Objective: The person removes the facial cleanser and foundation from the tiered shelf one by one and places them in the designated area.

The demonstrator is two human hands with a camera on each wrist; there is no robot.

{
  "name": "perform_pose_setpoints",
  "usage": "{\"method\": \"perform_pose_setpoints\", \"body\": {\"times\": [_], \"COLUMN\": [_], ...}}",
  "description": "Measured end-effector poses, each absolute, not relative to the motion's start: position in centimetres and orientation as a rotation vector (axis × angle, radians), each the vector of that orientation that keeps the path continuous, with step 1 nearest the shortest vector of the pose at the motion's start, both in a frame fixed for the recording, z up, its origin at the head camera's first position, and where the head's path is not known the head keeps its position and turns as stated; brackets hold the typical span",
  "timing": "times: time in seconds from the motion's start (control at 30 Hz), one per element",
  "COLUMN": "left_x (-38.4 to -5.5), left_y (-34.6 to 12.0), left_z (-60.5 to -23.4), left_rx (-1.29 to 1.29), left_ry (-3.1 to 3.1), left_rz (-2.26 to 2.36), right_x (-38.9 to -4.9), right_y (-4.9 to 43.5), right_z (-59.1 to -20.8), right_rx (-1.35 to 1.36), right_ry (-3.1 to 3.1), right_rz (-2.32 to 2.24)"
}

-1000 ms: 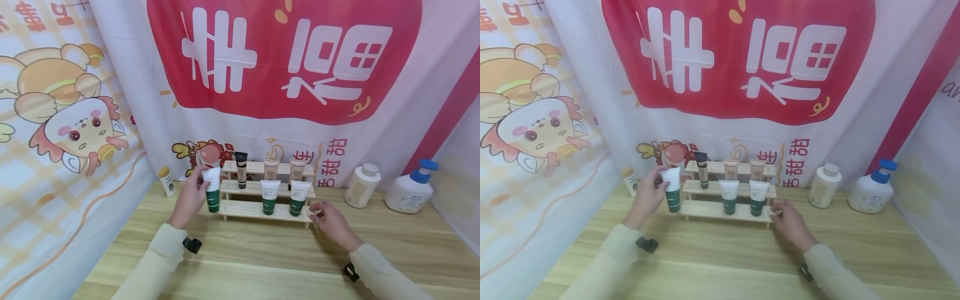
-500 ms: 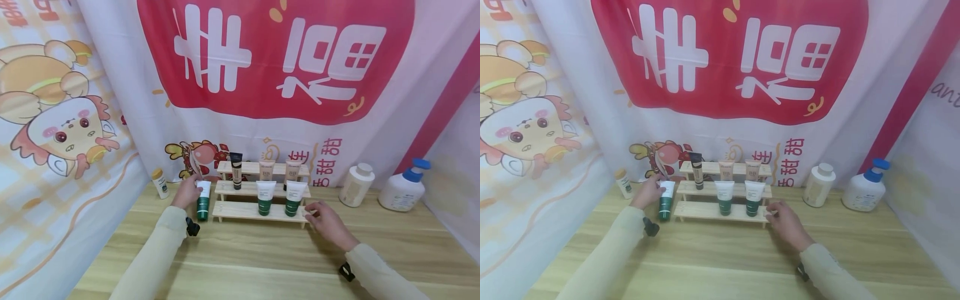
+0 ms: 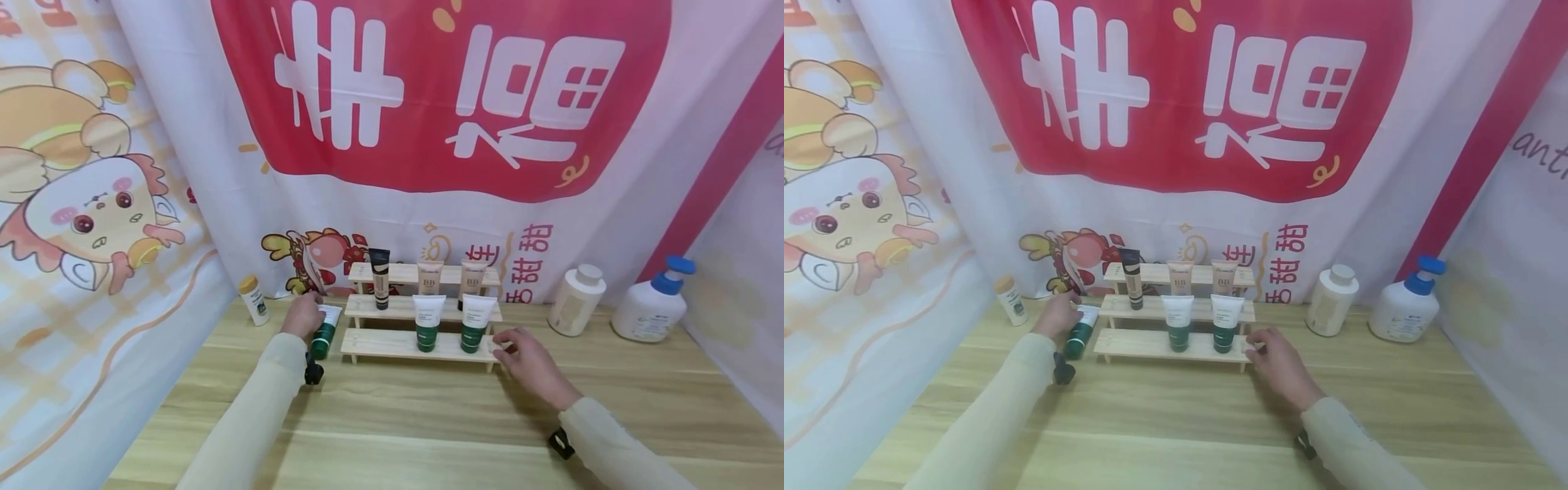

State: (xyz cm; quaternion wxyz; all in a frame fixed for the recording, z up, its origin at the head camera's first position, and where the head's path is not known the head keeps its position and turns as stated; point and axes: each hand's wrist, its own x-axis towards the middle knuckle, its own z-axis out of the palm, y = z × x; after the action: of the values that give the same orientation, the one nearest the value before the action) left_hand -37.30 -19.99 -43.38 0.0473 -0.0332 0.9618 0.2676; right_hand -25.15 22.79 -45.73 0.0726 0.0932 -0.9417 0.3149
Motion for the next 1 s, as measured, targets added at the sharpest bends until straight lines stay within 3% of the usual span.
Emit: {"method": "perform_pose_setpoints", "body": {"times": [0.17, 0.3, 0.43, 0.57, 0.67, 0.83, 1.0], "left_x": [-37.0, -35.9, -33.3, -29.9, -28.0, -27.1, -27.2], "left_y": [-20.5, -20.1, -17.8, -14.1, -11.4, -8.3, -7.0], "left_z": [-43.4, -42.5, -40.2, -38.0, -37.2, -37.8, -38.7], "left_rx": [-0.147, -0.043, 0.311, 0.929, 1.246, 1.412, 1.392], "left_ry": [2.917, 3.035, 3.209, 3.272, 3.261, 3.262, 3.274], "left_rz": [0.814, 0.834, 1.034, 1.140, 1.065, 0.958, 0.972], "right_x": [-25.1, -25.1, -25.1, -25.0, -24.9, -25.1, -25.1], "right_y": [22.7, 22.7, 22.6, 22.6, 22.7, 22.7, 22.7], "right_z": [-45.6, -45.5, -45.5, -45.5, -45.5, -45.6, -45.5], "right_rx": [0.270, 0.262, 0.245, 0.232, 0.234, 0.239, 0.223], "right_ry": [-2.828, -2.839, -2.856, -2.867, -2.861, -2.858, -2.867], "right_rz": [0.948, 0.961, 0.967, 0.980, 0.984, 0.970, 0.965]}}
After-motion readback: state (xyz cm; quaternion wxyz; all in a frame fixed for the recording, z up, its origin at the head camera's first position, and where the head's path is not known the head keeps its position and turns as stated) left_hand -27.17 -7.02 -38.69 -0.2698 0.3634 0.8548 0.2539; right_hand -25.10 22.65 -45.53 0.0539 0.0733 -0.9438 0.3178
